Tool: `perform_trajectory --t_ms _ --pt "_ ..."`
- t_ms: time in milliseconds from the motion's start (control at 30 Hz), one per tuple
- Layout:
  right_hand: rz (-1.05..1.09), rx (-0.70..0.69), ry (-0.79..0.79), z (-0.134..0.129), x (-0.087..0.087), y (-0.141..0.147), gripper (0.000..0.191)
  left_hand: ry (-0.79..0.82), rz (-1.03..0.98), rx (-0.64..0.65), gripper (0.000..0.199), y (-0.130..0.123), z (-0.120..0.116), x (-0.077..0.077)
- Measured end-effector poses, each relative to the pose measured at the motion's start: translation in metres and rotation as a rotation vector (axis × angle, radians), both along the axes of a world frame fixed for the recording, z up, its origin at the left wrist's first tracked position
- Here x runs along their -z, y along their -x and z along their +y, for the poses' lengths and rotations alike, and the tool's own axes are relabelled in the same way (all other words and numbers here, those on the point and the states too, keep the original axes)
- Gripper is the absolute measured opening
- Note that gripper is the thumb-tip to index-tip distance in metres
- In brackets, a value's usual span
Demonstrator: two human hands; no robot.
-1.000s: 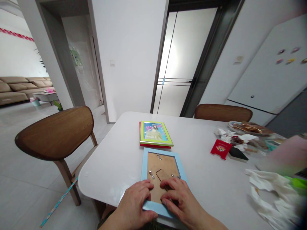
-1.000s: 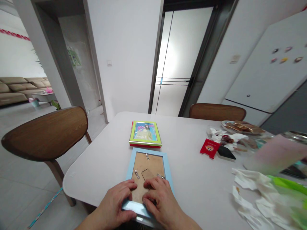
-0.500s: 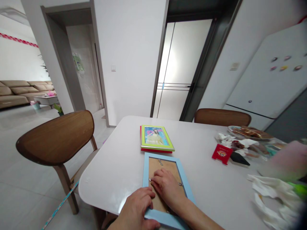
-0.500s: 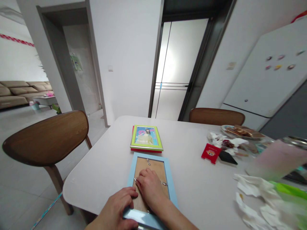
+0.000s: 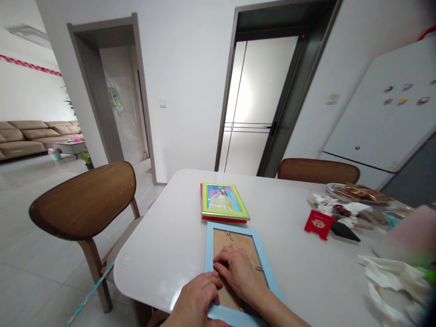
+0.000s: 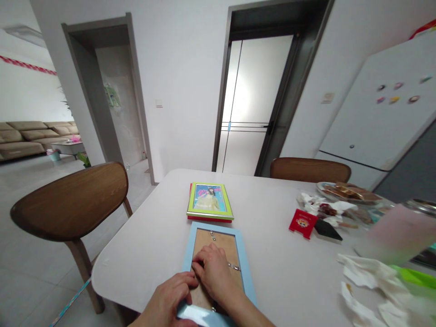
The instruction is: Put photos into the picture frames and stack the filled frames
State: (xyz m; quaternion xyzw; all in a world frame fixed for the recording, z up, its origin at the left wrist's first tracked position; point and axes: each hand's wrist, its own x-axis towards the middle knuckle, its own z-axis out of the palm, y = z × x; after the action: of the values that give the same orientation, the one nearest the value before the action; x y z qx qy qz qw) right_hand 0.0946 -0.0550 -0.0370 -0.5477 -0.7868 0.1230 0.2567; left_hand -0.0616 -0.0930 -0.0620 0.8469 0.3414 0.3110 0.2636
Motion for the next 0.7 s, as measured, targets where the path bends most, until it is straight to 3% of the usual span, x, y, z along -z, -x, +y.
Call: perform_trajectory --t_ms 267,467,700 --pt "-0.057 0.316 -0.014 0.059 0.004 -0.032 0.022 0.025 0.015 -0.029 0.036 -0.002 -0.005 -0.007" --pt "-0.105 0.362 -0.030 0.069 0.012 -0.031 0.013 -0.032 -0.026 -0.029 0.030 -0.002 -0.003 -0.002" --pt "-0.105 0.381 -0.025 0.074 0.007 -0.033 0.010 -0.058 0.032 -0.064 0.032 -0.003 -0.001 0.006"
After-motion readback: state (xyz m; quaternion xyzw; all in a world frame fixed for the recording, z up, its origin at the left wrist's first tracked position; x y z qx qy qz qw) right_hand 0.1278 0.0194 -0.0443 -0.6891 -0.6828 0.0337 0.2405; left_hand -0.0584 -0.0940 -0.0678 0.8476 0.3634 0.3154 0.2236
